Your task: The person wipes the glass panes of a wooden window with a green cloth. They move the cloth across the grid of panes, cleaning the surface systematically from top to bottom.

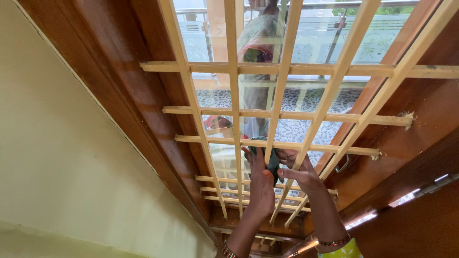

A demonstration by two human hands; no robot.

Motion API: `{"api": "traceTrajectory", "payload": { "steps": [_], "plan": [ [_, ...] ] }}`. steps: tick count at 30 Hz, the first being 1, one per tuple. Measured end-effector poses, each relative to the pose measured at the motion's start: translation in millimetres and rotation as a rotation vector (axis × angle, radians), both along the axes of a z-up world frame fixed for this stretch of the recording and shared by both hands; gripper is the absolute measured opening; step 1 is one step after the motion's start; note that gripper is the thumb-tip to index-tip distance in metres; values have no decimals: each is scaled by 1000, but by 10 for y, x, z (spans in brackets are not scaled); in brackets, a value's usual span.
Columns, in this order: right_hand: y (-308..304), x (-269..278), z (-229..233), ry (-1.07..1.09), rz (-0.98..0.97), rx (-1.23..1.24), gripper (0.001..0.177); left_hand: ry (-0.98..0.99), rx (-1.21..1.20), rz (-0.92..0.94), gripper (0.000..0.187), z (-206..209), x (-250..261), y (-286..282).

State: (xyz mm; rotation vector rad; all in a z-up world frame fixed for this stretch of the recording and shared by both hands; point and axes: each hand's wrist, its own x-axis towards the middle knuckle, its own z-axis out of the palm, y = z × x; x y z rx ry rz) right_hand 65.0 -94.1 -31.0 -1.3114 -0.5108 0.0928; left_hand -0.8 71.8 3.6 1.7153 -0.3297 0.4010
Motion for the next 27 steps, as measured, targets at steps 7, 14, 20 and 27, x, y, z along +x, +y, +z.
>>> {"api": "traceTrajectory", "payload": {
  "steps": [7, 14, 20, 27],
  "plan": [
    [50, -64, 87, -150, 58, 154, 72, -185, 2, 175, 83, -107, -55, -153],
    [-46, 97, 222, 22, 303, 168, 92, -93, -86, 154, 75, -313, -257, -115],
    [59, 158, 379, -127, 297, 144, 86, -122, -12, 159, 82, -296, 7, -37],
    [372, -327, 413, 97, -583, -54, 67, -106, 71, 143, 93, 97, 7, -20]
  ]
}}
